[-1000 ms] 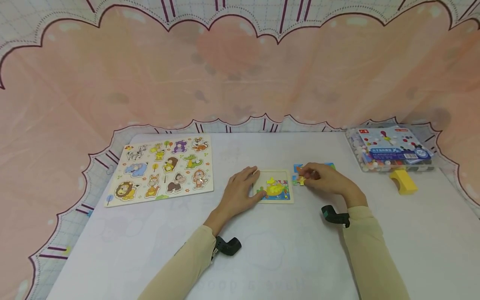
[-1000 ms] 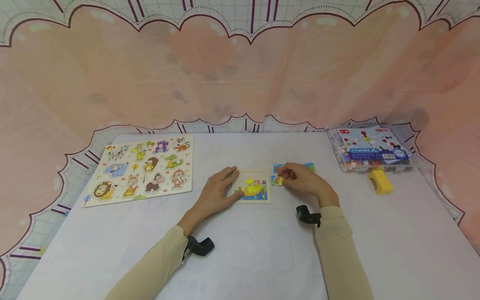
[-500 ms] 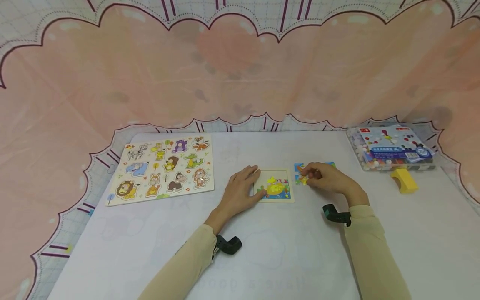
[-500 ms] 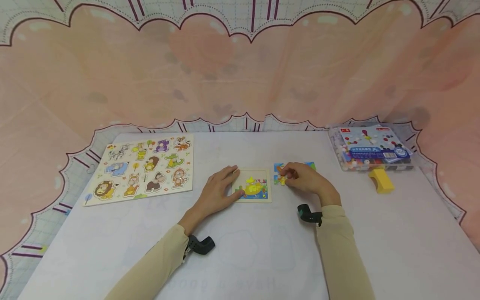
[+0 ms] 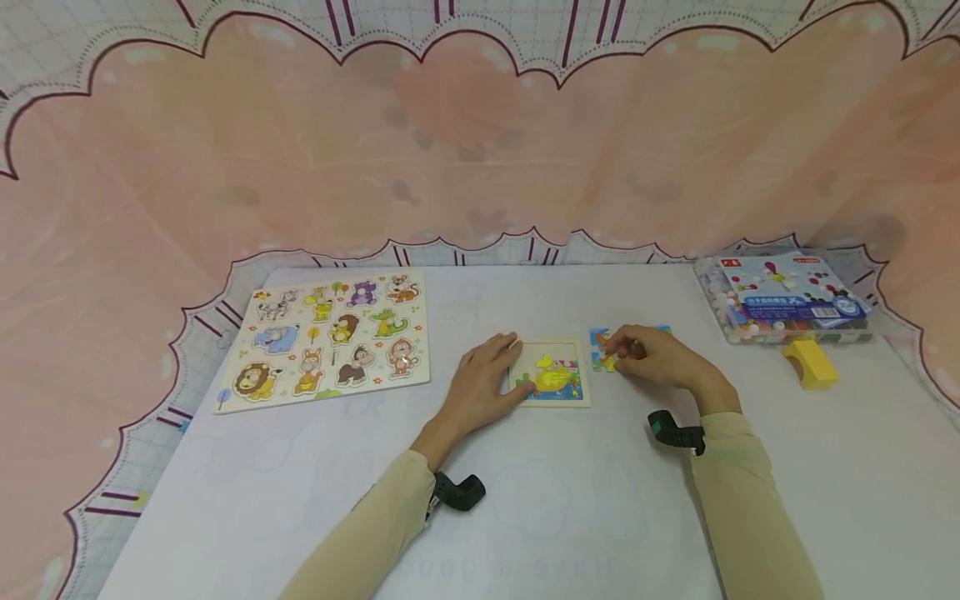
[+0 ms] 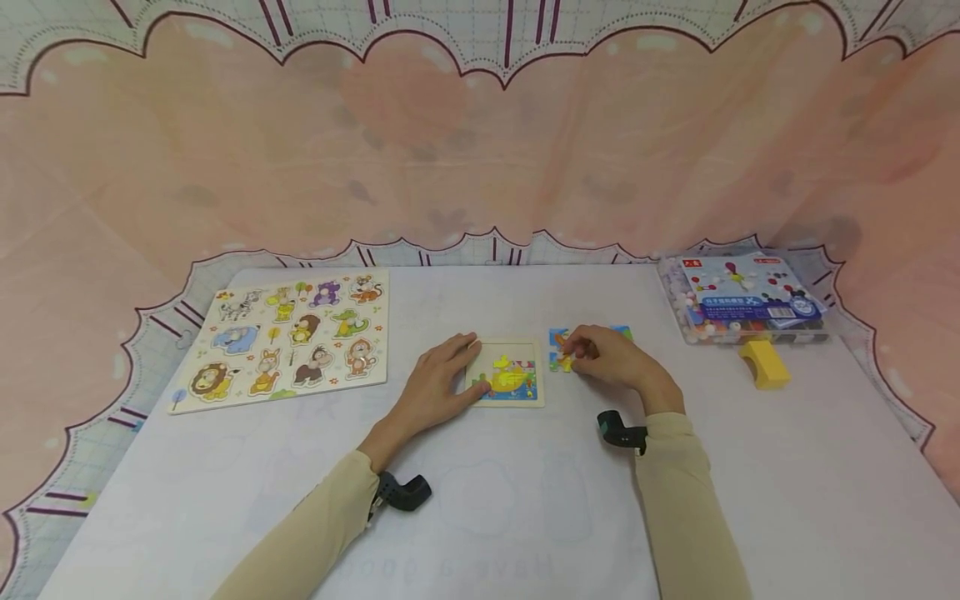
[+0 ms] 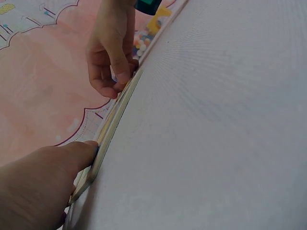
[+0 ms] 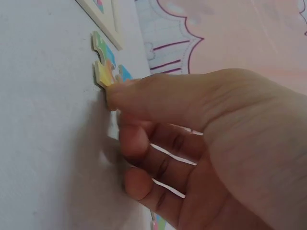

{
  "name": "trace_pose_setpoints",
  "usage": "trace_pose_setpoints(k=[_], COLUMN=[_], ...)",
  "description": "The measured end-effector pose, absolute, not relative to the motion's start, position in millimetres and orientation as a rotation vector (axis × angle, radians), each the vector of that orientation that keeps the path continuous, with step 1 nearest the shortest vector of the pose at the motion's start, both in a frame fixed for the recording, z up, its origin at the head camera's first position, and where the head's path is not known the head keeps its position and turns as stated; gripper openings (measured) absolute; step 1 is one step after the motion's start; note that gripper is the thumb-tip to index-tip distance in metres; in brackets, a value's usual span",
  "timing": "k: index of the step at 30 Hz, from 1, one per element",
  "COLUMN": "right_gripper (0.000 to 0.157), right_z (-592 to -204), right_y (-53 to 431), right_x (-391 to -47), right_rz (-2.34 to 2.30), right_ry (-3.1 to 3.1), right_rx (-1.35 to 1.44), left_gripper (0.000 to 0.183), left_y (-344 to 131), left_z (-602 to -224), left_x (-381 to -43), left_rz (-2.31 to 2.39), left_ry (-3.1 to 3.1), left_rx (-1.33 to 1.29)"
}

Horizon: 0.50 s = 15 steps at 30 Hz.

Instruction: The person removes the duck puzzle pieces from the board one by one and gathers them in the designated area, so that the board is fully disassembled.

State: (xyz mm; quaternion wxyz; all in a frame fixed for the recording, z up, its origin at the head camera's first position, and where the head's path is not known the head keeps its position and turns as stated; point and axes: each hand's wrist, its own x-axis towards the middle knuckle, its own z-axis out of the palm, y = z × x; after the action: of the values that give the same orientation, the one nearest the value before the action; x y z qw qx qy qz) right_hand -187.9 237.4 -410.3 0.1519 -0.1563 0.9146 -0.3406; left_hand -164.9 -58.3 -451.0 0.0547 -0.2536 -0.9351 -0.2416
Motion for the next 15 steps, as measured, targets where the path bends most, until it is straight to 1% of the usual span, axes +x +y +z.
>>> trace_pose_setpoints(k=[5,15], right_gripper=[0.013,0.011], right_z=[-413.7,-416.0], right_y=[229.4,208.3], right_x=[-187.7,-186.9], right_rz=[-1.005,-1.038], right_ry=[2.657,2.690], right_rx=[-0.477,-0.559], left_gripper=[0.064,0.065], left_y=[-58.1,-58.0], left_z=[-451.2,-452.1], left_x=[-164.2,-165.2], left_rz=[-0.741,-0.728], left_ry=[-2.838,-2.850], left_rx=[-0.770,-0.763])
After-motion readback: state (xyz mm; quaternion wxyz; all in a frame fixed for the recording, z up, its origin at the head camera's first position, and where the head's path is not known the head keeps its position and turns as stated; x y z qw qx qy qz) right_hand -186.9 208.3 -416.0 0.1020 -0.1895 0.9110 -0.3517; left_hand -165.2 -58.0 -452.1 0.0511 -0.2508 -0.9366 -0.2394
